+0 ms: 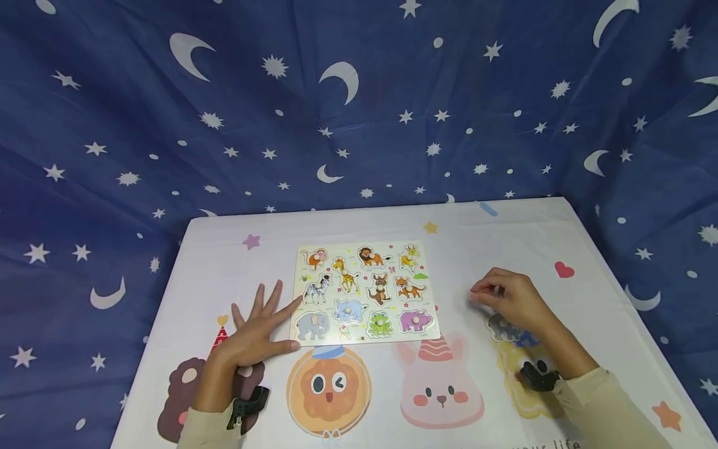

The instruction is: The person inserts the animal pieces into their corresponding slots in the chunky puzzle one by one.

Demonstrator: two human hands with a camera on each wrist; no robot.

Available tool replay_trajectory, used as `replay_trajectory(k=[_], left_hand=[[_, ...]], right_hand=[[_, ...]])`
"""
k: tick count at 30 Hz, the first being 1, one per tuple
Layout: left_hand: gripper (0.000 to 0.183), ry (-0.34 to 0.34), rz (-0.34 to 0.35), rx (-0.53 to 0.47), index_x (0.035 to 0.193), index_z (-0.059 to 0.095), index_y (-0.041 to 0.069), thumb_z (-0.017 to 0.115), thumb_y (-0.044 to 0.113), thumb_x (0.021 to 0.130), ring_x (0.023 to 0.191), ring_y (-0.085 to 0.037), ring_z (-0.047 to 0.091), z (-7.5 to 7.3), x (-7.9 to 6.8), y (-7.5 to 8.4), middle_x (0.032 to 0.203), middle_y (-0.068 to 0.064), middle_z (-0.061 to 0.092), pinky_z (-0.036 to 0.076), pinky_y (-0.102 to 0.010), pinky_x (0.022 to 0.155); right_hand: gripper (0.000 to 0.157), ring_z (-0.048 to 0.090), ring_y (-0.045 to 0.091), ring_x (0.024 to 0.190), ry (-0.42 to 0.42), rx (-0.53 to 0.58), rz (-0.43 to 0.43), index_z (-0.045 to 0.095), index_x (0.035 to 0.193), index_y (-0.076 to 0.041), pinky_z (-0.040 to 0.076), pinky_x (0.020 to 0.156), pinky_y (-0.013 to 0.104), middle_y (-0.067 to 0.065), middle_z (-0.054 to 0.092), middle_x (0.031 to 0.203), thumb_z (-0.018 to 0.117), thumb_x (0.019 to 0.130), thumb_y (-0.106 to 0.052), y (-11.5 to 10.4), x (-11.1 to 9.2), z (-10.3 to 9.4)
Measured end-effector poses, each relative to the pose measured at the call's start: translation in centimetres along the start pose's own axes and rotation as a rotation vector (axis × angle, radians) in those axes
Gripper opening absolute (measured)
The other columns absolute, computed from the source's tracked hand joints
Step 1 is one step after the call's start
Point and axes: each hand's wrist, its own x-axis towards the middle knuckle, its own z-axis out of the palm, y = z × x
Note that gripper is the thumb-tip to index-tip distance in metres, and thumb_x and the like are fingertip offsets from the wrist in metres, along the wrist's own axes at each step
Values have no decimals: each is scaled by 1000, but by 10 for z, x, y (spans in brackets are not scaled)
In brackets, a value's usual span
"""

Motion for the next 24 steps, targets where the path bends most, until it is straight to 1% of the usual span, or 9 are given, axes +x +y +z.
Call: replay_trajectory(k=[4,8,10,14,17,19,24], left_hand=[[90,-9,-5,-7,159,36,34,77,58,82,155,-49,-18,1,-1,-1,173,-14,-1,-22,-85,101],[91,-9,-5,-6,159,36,35,77,58,82,155,-48,-19,1,0,-1,174,-13,-1,-22,-85,101],[91,-7,-6,-1,159,35,35,77,59,82,155,-48,-19,0,0,-1,174,-13,-2,-22,-84,101],[91,3,-3,4,159,35,33,76,59,82,155,-49,-18,-1,1,-1,173,-14,-1,-21,-85,101],[91,9,0,4,159,36,33,76,60,82,155,-51,-17,0,0,-1,173,-15,1,-21,-86,100],[91,8,-4,5,159,36,33,76,60,82,155,-50,-16,0,0,0,173,-15,1,-20,-86,100],[91,11,-5,6,159,37,33,76,61,82,155,-51,-15,1,0,1,173,-16,2,-20,-86,100]], right_hand=[[14,54,4,71,-30,2,33,79,89,-23,47,64,16,-13,64,80,87,81,-16,12,-14,-7],[14,55,4,73,-58,28,49,78,89,-24,47,66,16,-13,64,80,87,81,-18,22,-27,-14],[13,56,4,74,-68,53,62,78,89,-25,47,68,15,-12,65,81,87,82,-19,27,-33,-18],[13,58,6,80,-93,126,117,80,93,-22,46,72,15,-7,68,87,86,83,-21,37,-43,-24],[16,58,10,85,-130,158,168,80,97,-21,45,74,16,-3,69,93,87,82,-23,43,-49,-27],[19,58,12,88,-160,151,196,80,99,-22,45,76,15,-2,69,96,87,82,-26,47,-51,-29],[22,58,11,92,-209,145,233,81,102,-23,46,79,14,-2,69,100,87,81,-29,53,-54,-29]])
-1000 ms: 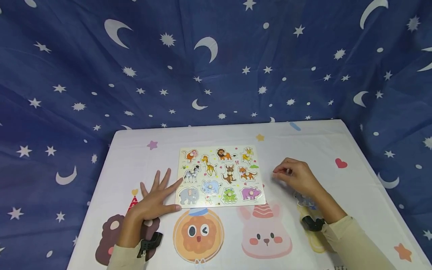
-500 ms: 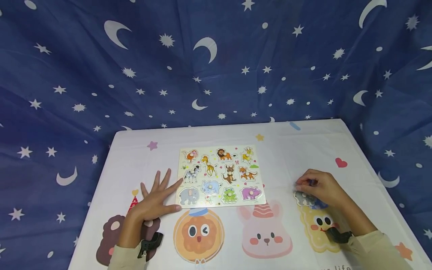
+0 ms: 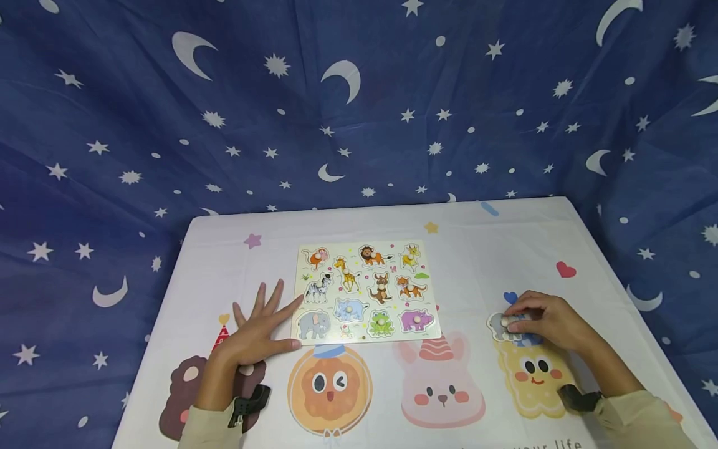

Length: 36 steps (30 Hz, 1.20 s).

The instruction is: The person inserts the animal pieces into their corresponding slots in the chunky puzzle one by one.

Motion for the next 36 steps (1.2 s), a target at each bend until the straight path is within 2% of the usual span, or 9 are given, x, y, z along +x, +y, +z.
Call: replay_trajectory(k=[6,13,17,21,27,32,36], left_hand=[[92,1,-3,-5,159,36,33,76,61,81,155,-50,-16,0,1,-1,173,-15,1,-20,-86,100],[91,-7,-8,-4,159,36,34,76,60,82,155,-49,-17,0,0,-2,174,-14,0,-20,-86,101],[92,0,-11,-3,159,37,33,77,60,81,155,-50,-15,0,0,-1,173,-15,2,-19,-86,100],[92,4,-12,-7,159,37,33,77,60,81,155,-50,-15,-1,-1,-1,173,-15,2,-19,-86,100],[91,5,-11,-6,159,37,34,76,60,81,155,-50,-15,0,-1,-3,173,-15,2,-20,-86,100],[92,-5,-16,0,159,36,35,76,62,81,155,-50,-16,2,0,-3,173,-14,1,-20,-86,101],[92,-1,-17,0,159,36,35,76,62,80,155,-49,-16,2,1,-2,174,-13,1,-21,-85,101]], right_hand=[[20,59,10,91,-22,9,-4,81,98,-23,51,75,15,-1,69,99,88,80,-27,1,4,3],[18,58,5,87,1,-15,-15,82,92,-22,50,71,16,-2,70,94,90,76,-21,-1,6,8],[18,57,2,89,0,-77,-25,80,92,-25,50,74,14,-6,67,95,89,77,-20,-2,7,10],[20,56,4,87,6,-128,-81,78,92,-27,50,75,12,-9,64,95,88,78,-16,-3,9,13],[19,56,4,85,54,-108,-173,80,92,-20,48,74,10,-8,64,93,88,78,-11,-5,10,19],[20,56,0,90,59,-135,-169,82,95,-20,47,80,4,-10,64,95,89,77,-15,-10,12,23],[20,57,0,90,48,-147,-179,81,93,-23,47,80,6,-13,63,95,89,77,-14,-21,19,28]])
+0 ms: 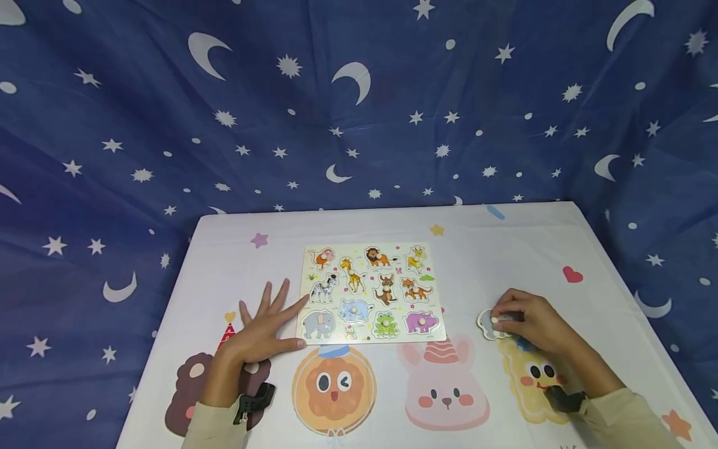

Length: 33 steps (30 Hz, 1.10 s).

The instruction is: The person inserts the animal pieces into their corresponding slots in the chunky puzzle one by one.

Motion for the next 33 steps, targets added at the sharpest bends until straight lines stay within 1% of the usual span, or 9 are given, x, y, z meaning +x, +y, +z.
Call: replay_trajectory(k=[7,11,17,22,25,29,33], left_hand=[[92,8,-6,0,158,37,34,77,61,80,155,-50,-15,-1,-2,1,173,-14,2,-20,-86,101],[92,4,-4,1,159,36,35,77,61,80,155,-50,-15,-1,-2,1,173,-15,2,-21,-85,101],[93,0,-9,5,159,36,37,77,62,79,156,-49,-15,0,0,1,174,-13,2,-21,-85,101],[93,1,-12,0,158,37,36,77,63,79,156,-49,-16,1,1,-1,174,-13,1,-21,-85,101],[93,-4,-13,1,158,36,36,76,64,79,156,-48,-17,2,1,-3,174,-12,1,-22,-84,101],[92,-5,-11,6,158,36,37,76,64,80,156,-48,-17,2,1,-3,174,-12,1,-22,-85,101],[92,-4,-5,0,158,36,37,75,63,80,156,-48,-17,0,0,-3,174,-12,1,-22,-84,101]], right_hand=[[20,59,9,86,-8,54,-95,79,88,-24,50,75,20,-11,64,92,90,76,-13,-30,23,13],[20,61,11,86,-20,82,-149,80,87,-23,51,76,26,-12,65,92,91,75,-12,-49,37,23],[20,61,10,89,-59,133,-221,81,90,-19,51,79,27,-11,66,94,92,74,-14,-81,61,45],[19,61,7,90,-73,158,-241,82,91,-19,52,82,28,-13,66,95,92,75,-18,-110,80,68],[19,62,7,89,-83,183,-238,82,92,-17,53,81,28,-12,65,95,91,76,-18,-128,88,83],[18,61,10,84,-91,217,-266,82,94,-16,53,75,27,-10,65,94,90,78,-18,-152,100,101],[17,61,10,83,-87,218,-295,82,94,-17,52,76,27,-10,65,93,89,79,-21,-174,112,118]])
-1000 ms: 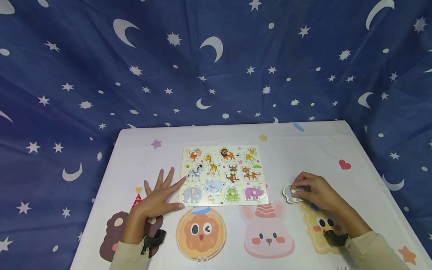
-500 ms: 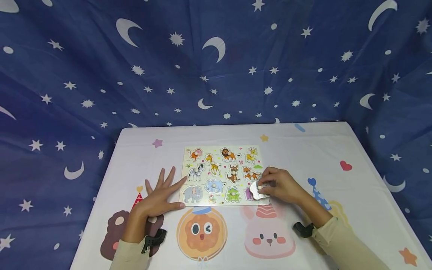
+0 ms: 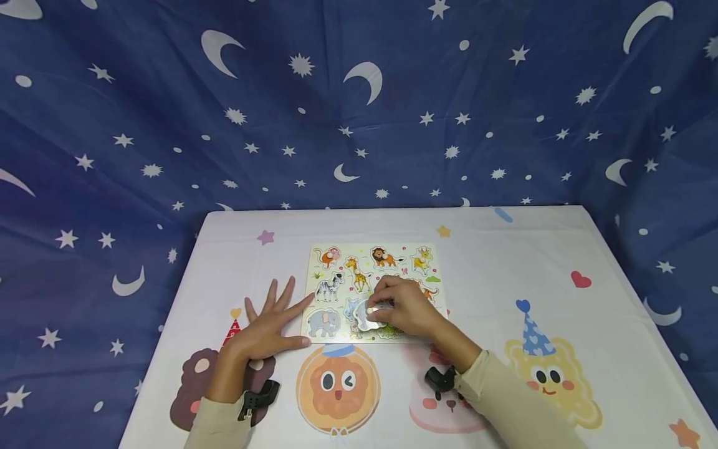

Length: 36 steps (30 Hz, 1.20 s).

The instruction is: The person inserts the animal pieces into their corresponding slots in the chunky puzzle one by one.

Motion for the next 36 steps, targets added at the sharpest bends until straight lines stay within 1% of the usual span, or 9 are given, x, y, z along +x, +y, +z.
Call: replay_trajectory(k=[7,13,15,18,22,24,27,33,36], left_hand=[[90,-12,-1,-10,159,36,35,75,61,82,156,-48,-17,-1,0,2,174,-13,0,-22,-84,101],[90,-14,2,-1,159,36,35,75,62,82,155,-49,-16,-1,-1,3,174,-13,0,-21,-85,101],[90,-14,4,0,159,36,35,74,62,82,155,-49,-16,-1,0,3,174,-13,0,-21,-85,101],[90,-14,6,4,159,36,34,75,62,82,155,-49,-16,-1,0,3,174,-13,0,-21,-85,101],[90,-15,7,5,159,36,34,75,61,83,155,-49,-16,-2,0,2,174,-13,-1,-21,-85,101],[90,-15,7,6,159,36,34,75,61,83,155,-49,-16,-2,0,2,174,-13,-1,-21,-85,101],[90,-19,9,7,159,35,34,74,61,83,155,-48,-17,-1,0,1,174,-13,-1,-21,-85,101],[90,-16,19,8,160,35,34,74,62,83,155,-48,-17,-2,0,2,174,-13,-1,-21,-85,101],[90,-12,20,6,159,35,33,74,61,83,155,-49,-16,-3,0,3,174,-13,-1,-21,-85,101]], right_hand=[[14,62,7,85,17,18,-8,82,90,-17,51,79,26,-8,67,92,89,79,-21,-12,20,30],[13,60,6,85,37,-12,3,82,89,-18,51,78,25,-10,66,91,89,79,-23,-18,29,47],[13,60,6,84,50,-34,0,82,88,-19,50,77,25,-10,66,90,89,79,-24,-20,33,52],[13,60,6,84,59,-110,10,81,87,-22,50,79,27,-12,66,90,89,78,-28,-23,38,61],[14,61,4,87,36,-221,42,81,86,-28,48,84,35,-17,66,90,88,78,-36,-28,43,72],[14,61,4,88,20,-254,57,81,86,-30,45,85,39,-18,66,90,88,78,-38,-31,44,76],[14,61,5,89,-2,-282,78,81,86,-31,43,85,41,-19,66,90,87,78,-41,-34,46,80],[14,60,4,88,-27,-322,124,81,84,-33,41,83,40,-22,64,87,85,78,-45,-38,50,82],[13,60,3,87,-37,-324,126,80,83,-34,40,83,39,-22,64,86,85,77,-44,-40,51,83]])
